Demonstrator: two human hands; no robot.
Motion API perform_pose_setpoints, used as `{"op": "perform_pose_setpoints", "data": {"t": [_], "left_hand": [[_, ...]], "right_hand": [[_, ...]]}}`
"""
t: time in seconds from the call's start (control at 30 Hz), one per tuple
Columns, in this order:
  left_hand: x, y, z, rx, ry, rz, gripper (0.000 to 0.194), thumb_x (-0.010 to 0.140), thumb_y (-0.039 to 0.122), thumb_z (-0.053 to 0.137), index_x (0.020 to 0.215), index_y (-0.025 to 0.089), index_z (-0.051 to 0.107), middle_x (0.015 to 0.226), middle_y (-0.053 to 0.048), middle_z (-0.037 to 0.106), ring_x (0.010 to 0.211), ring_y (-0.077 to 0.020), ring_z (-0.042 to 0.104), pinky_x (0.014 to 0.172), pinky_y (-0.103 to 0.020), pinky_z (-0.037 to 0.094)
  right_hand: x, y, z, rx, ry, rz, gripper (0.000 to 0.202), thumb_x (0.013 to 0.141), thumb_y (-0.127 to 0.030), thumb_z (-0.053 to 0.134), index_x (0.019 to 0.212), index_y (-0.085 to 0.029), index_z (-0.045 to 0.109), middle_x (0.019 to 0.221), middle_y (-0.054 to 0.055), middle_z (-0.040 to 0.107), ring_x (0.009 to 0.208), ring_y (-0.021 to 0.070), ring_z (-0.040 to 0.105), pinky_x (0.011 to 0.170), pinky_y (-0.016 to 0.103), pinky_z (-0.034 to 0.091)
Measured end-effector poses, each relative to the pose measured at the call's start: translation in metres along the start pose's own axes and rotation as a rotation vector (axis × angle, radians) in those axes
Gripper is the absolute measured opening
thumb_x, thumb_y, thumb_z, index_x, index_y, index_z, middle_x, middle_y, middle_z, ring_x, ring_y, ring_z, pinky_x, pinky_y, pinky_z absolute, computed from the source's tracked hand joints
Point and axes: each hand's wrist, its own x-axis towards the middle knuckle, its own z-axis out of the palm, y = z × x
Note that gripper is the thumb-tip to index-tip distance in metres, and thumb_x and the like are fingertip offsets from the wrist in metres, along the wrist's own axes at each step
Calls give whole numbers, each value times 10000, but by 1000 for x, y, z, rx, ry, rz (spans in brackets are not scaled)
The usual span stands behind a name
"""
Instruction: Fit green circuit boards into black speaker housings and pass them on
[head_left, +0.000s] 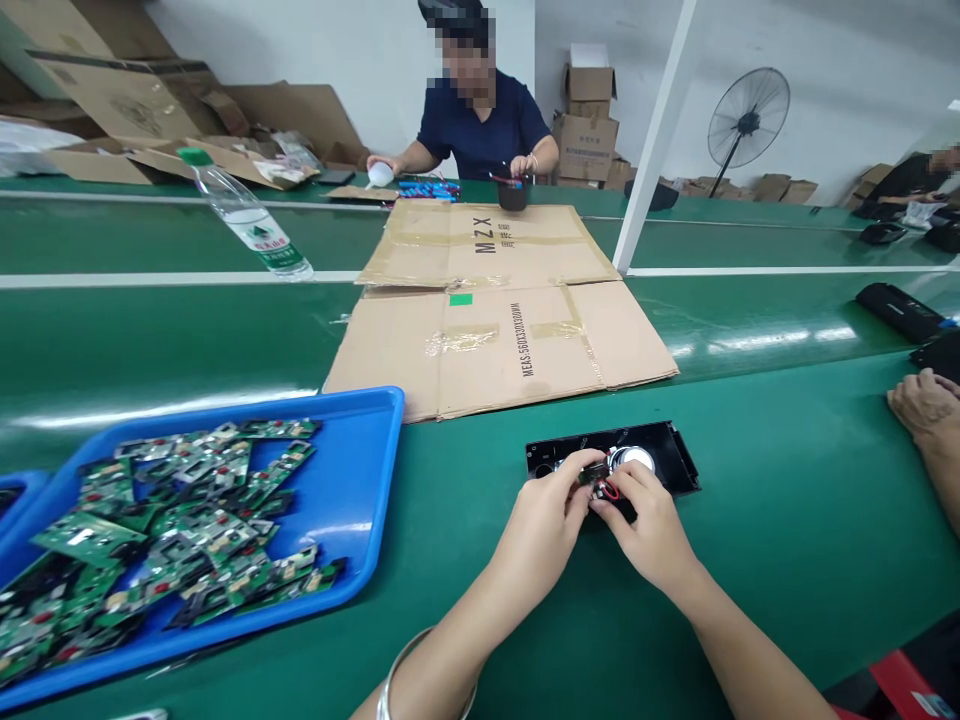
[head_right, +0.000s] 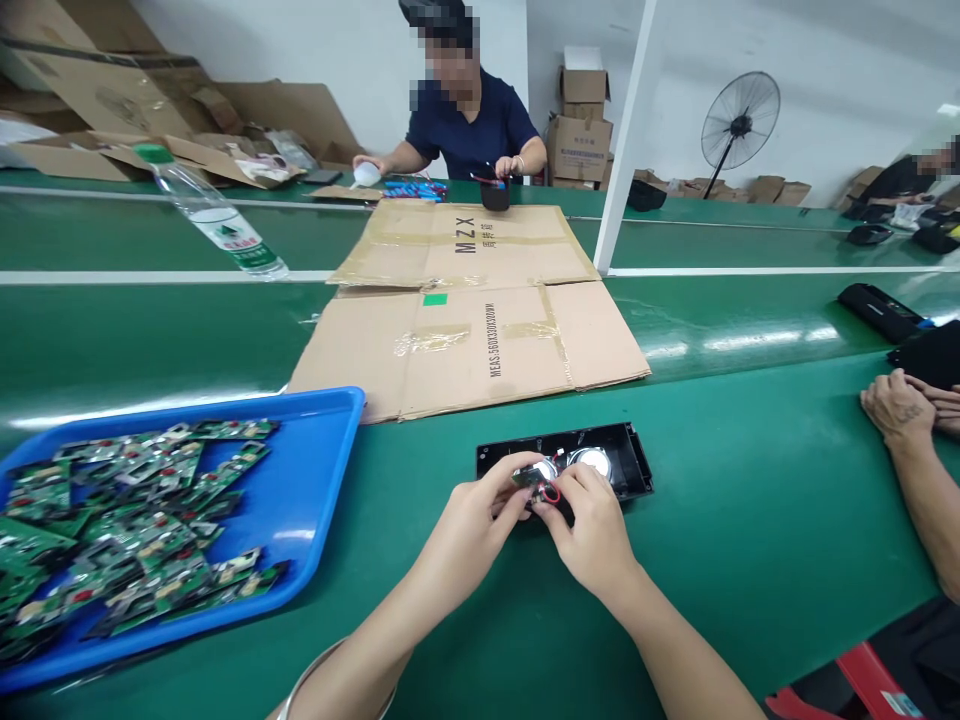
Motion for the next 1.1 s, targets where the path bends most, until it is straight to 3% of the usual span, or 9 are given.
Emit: {"op": "perform_pose_setpoints", "data": {"t": [0.13, 0.2, 0.3, 0.4, 0.47, 0.57, 0.8, 0.97, 1.1], "left_hand": [[2, -1, -8, -76, 34, -94, 228, 803, 275, 479, 1025, 239, 514, 692, 4, 639, 637, -180, 634, 594, -284, 510], [3, -1, -10, -130, 24, -154, 158, 790, 282, 494, 939, 230, 482, 661, 18, 620, 602, -173, 625, 563, -285, 515], [4, -2, -11, -234, 20, -218, 135, 784, 283, 509, 843, 229, 400, 717, 24, 602, 647, -161, 626, 592, -302, 538], [5, -3, -7, -322, 62, -234, 195, 791, 319, 517, 819, 231, 345, 762, 24, 570, 727, -161, 625, 655, -326, 549], [5, -4, -4, -363, 97, -224, 212, 790, 320, 525, 824, 230, 335, 792, 25, 546, 752, -153, 620, 684, -329, 549], [5, -6, 1, -364, 157, -206, 220, 784, 314, 538, 816, 230, 337, 779, 40, 500, 732, -137, 605, 674, -310, 545], [3, -10, 13, -153, 285, -200, 184, 804, 343, 493, 794, 235, 344, 641, 45, 505, 603, -170, 598, 490, -250, 426], [4, -11, 18, -108, 333, -174, 161, 792, 316, 492, 790, 235, 354, 595, 39, 531, 563, -174, 590, 449, -220, 342], [3, -9, 19, -74, 334, -148, 139, 794, 296, 476, 799, 235, 351, 579, 47, 517, 506, -151, 532, 447, -218, 324]], "right_hand": [[3, 3, -3, -7, -29, -10, 280, 832, -344, 546, 1088, -232, 567, 1184, 100, 508, 1041, 267, 502, 837, 426, 464], [3, 5, -5, 39, -50, -12, 349, 860, -326, 504, 1201, -253, 503, 1227, 82, 509, 1118, 259, 467, 905, 437, 433], [2, 9, -5, 190, 27, 103, 271, 890, -300, 445, 1134, -230, 540, 1125, 80, 583, 1018, 217, 550, 856, 382, 474], [0, 13, -4, 336, 153, 293, 206, 854, -345, 518, 996, -198, 543, 900, 67, 645, 806, 189, 621, 678, 305, 519], [-1, 13, -2, 346, 188, 325, 204, 823, -351, 568, 951, -196, 533, 789, 41, 646, 728, 181, 625, 613, 278, 509], [-2, 10, -1, 246, 177, 180, 115, 846, -294, 532, 868, -196, 588, 781, 39, 631, 707, 172, 602, 622, 284, 492], [0, 9, 2, 102, 170, -101, 143, 876, -158, 475, 865, -192, 614, 751, 38, 617, 716, 170, 523, 648, 318, 454], [-2, 12, 5, 52, 244, -169, 140, 866, -119, 485, 848, -185, 608, 724, 39, 612, 691, 170, 499, 629, 321, 434], [-3, 14, 7, 24, 151, -229, 135, 862, -126, 496, 859, -190, 615, 739, 36, 621, 677, 168, 489, 618, 320, 415]]}}
